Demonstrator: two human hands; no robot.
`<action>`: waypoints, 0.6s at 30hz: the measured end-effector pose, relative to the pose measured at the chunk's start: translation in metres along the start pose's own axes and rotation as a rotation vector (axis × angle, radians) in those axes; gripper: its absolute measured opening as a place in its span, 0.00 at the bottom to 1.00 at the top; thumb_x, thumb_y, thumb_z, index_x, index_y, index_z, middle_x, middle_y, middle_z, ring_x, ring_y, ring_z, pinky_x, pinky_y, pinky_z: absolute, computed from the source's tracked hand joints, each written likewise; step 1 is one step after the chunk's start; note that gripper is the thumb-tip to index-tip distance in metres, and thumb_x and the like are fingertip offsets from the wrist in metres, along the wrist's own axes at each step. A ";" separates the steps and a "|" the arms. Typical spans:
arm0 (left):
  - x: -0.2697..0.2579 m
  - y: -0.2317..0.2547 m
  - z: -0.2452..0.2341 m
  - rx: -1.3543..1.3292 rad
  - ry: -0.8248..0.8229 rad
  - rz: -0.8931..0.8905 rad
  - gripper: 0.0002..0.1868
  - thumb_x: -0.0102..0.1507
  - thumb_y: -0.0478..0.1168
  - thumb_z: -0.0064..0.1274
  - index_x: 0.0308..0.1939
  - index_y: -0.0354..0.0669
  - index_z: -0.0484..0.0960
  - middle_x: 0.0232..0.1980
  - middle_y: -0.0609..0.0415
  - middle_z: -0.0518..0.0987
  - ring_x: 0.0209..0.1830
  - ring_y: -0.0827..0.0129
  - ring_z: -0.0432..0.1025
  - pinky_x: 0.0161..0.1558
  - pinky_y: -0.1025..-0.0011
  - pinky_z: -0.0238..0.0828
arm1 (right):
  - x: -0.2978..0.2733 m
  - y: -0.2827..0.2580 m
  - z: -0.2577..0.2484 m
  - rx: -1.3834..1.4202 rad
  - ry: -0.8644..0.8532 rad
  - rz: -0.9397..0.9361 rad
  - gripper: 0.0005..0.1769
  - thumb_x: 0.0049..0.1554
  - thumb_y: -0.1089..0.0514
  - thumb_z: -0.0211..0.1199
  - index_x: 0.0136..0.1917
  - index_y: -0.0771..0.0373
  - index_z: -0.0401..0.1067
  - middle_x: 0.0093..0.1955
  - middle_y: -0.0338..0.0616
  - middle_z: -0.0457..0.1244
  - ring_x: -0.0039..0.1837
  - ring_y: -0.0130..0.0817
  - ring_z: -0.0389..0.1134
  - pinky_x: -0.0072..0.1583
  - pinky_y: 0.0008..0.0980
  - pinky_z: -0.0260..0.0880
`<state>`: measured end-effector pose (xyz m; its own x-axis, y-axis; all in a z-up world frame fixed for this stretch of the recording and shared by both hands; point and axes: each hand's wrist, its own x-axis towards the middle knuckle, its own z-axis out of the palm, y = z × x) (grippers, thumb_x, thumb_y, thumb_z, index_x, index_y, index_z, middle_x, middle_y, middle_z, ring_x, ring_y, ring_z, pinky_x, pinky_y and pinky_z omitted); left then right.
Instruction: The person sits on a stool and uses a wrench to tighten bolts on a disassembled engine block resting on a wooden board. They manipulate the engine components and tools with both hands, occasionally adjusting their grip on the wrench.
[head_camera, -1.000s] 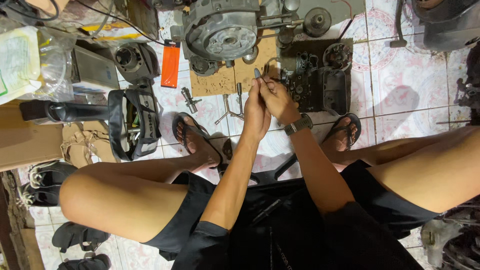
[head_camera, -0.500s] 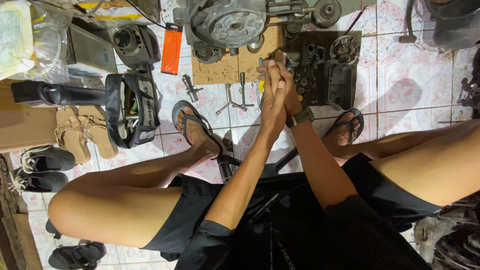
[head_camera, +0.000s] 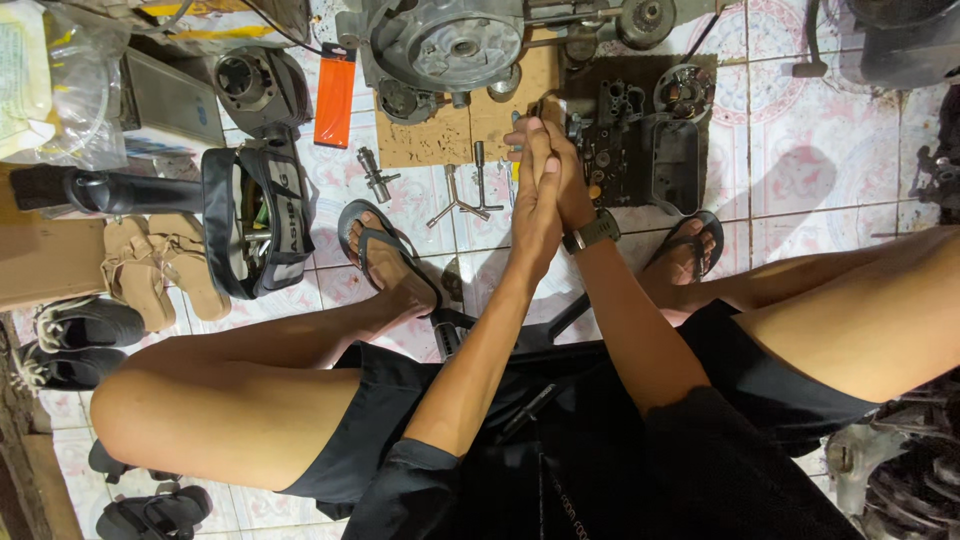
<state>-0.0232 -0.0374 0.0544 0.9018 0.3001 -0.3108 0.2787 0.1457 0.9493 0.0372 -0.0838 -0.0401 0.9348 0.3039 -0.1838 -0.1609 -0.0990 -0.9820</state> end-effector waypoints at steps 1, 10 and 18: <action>0.000 0.001 0.000 0.002 -0.002 0.001 0.36 0.66 0.57 0.31 0.72 0.40 0.49 0.72 0.36 0.55 0.71 0.46 0.52 0.70 0.52 0.45 | -0.002 -0.006 0.000 0.001 0.002 -0.001 0.21 0.63 0.46 0.45 0.58 0.62 0.66 0.54 0.51 0.65 0.52 0.43 0.70 0.51 0.37 0.71; 0.005 -0.010 0.002 -0.050 0.017 -0.002 0.32 0.67 0.53 0.34 0.71 0.41 0.52 0.72 0.39 0.55 0.73 0.48 0.49 0.71 0.54 0.42 | -0.004 -0.018 -0.001 -0.041 0.019 0.045 0.25 0.62 0.43 0.40 0.59 0.62 0.66 0.53 0.52 0.66 0.52 0.45 0.70 0.55 0.40 0.69; 0.006 -0.011 0.006 -0.127 0.027 0.034 0.30 0.68 0.50 0.35 0.70 0.39 0.54 0.73 0.40 0.54 0.74 0.51 0.47 0.72 0.56 0.40 | -0.006 -0.030 -0.004 -0.009 0.017 0.112 0.25 0.61 0.43 0.40 0.59 0.61 0.66 0.53 0.51 0.66 0.53 0.44 0.69 0.57 0.39 0.68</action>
<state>-0.0188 -0.0426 0.0419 0.9005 0.3316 -0.2813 0.2025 0.2528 0.9461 0.0378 -0.0864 -0.0093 0.9164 0.2747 -0.2911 -0.2615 -0.1398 -0.9550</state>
